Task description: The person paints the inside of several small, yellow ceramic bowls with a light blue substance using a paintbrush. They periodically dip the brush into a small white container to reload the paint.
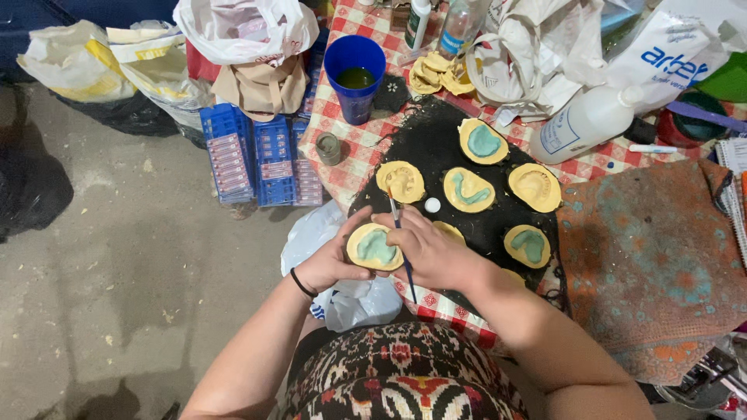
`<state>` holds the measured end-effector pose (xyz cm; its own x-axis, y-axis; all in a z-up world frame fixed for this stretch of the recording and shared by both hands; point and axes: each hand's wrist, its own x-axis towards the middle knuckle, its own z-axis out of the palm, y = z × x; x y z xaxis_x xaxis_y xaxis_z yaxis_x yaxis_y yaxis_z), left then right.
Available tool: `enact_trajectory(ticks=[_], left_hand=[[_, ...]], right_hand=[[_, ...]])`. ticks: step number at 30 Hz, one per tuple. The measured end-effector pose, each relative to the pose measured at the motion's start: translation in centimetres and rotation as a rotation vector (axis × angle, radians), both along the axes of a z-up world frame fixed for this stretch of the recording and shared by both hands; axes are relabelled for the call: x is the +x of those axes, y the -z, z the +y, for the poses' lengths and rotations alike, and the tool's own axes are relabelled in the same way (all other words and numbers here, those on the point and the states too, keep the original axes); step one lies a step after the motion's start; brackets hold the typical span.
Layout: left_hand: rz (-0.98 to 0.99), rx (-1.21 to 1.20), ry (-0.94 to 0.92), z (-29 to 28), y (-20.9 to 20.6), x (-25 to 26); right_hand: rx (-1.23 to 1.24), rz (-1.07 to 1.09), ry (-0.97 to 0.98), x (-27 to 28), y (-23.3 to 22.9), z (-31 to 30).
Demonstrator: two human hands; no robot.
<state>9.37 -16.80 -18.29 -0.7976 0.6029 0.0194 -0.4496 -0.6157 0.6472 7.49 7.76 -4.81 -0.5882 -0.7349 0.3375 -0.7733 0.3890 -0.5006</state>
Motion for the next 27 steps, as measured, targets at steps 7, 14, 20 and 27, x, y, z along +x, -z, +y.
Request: enact_trajectory(ticks=[7,14,20,27], left_hand=[[-0.055,0.135,-0.16,2.2,-4.2,0.6],[-0.067,0.013,-0.372,2.0,-5.0,-0.9],[-0.03,-0.126,-0.477,2.5,-3.0,-2.2],[-0.017,-0.128,-0.506,3.1,-2.5,-2.7]], right_hand=[[-0.245,-0.635,0.298,-1.8,-0.4,5.4],[-0.306,-0.399,0.876,-0.9,7.5,7.0],[-0.192,-0.357,0.864,-0.8,10.4,7.3],[-0.139,-0.183,0.811,-1.5,12.7,7.7]])
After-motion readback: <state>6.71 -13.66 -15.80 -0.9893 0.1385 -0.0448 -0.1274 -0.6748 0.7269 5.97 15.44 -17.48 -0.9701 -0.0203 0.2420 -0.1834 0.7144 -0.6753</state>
